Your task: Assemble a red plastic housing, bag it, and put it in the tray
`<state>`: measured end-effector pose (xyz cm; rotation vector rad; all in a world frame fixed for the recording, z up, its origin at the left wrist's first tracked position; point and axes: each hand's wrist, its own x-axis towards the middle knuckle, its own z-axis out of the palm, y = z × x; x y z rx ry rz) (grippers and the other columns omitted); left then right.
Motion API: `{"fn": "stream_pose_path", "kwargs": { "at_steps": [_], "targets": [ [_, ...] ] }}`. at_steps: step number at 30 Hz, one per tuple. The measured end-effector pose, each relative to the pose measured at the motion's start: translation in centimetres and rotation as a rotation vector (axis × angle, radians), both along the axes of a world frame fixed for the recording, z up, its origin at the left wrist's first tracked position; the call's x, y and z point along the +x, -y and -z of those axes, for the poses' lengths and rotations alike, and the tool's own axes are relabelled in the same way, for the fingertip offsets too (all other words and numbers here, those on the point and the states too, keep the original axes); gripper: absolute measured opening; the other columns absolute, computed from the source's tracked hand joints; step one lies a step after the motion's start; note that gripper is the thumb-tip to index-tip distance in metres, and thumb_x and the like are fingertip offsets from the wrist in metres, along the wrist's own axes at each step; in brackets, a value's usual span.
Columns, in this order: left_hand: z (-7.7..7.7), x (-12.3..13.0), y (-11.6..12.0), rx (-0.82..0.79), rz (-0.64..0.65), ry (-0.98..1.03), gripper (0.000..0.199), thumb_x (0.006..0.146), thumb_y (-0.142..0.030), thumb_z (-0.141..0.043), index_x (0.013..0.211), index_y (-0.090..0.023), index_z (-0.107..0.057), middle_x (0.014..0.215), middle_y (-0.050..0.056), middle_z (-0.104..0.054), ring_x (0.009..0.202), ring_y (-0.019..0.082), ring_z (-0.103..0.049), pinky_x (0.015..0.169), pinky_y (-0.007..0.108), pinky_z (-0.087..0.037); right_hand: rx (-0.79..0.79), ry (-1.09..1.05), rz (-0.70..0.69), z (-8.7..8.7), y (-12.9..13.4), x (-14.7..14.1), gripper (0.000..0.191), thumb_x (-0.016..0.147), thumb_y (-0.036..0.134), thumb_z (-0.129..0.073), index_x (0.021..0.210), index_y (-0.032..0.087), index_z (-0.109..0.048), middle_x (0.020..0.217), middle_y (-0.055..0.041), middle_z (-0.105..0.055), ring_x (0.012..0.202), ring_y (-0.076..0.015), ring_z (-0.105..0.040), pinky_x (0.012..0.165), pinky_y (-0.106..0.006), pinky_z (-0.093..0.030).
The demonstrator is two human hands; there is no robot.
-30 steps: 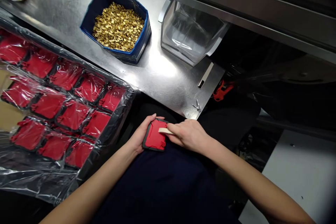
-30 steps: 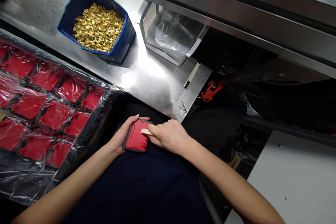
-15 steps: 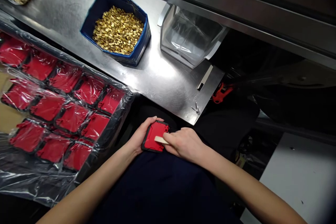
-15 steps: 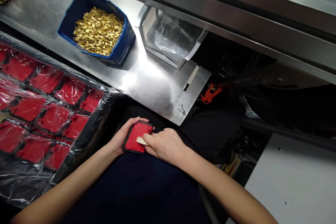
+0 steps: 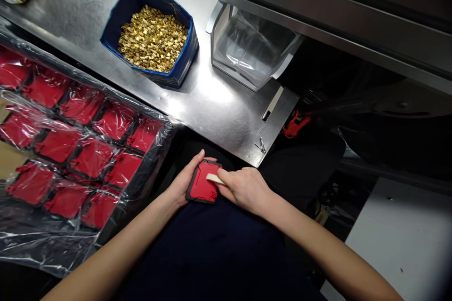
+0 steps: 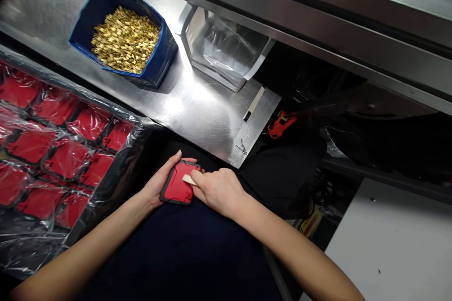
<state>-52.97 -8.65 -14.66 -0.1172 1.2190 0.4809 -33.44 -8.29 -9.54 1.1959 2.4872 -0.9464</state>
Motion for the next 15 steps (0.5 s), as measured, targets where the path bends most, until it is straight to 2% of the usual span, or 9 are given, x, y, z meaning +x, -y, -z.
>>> {"fn": "stream_pose_path", "kwargs": {
  "at_steps": [5, 11, 15],
  "targets": [
    [-0.1, 0.3, 0.2, 0.058, 0.016, -0.042, 0.05, 0.089, -0.061, -0.066, 0.109, -0.016, -0.073, 0.091, 0.012, -0.08, 0.076, 0.025, -0.076, 0.067, 0.033, -0.061, -0.035, -0.004, -0.001, -1.0, 0.5, 0.0, 0.022, 0.109, 0.038, -0.042, 0.105, 0.023, -0.058, 0.086, 0.001, -0.078, 0.071, -0.0164, -0.072, 0.059, -0.033, -0.019],
    [-0.1, 0.4, 0.3, 0.089, 0.075, -0.065, 0.056, 0.087, -0.066, -0.066, 0.111, -0.016, -0.073, 0.094, 0.014, -0.081, 0.073, 0.026, -0.076, 0.063, 0.033, -0.06, -0.058, 0.085, 0.011, -1.8, 0.9, 0.0, 0.02, 0.109, 0.037, -0.041, 0.107, 0.024, -0.056, 0.079, 0.001, -0.076, 0.064, -0.018, -0.071, 0.057, -0.034, -0.016],
    [0.1, 0.3, 0.4, 0.136, 0.098, -0.072, 0.06, 0.086, -0.069, -0.067, 0.114, -0.016, -0.074, 0.096, 0.014, -0.081, 0.082, 0.029, -0.078, 0.068, 0.035, -0.061, -0.028, 0.102, 0.042, -1.9, 1.3, -0.4, 0.02, 0.109, 0.035, -0.041, 0.105, 0.023, -0.057, 0.081, -0.0002, -0.077, 0.066, -0.0183, -0.072, 0.057, -0.034, -0.015]
  ]
}}
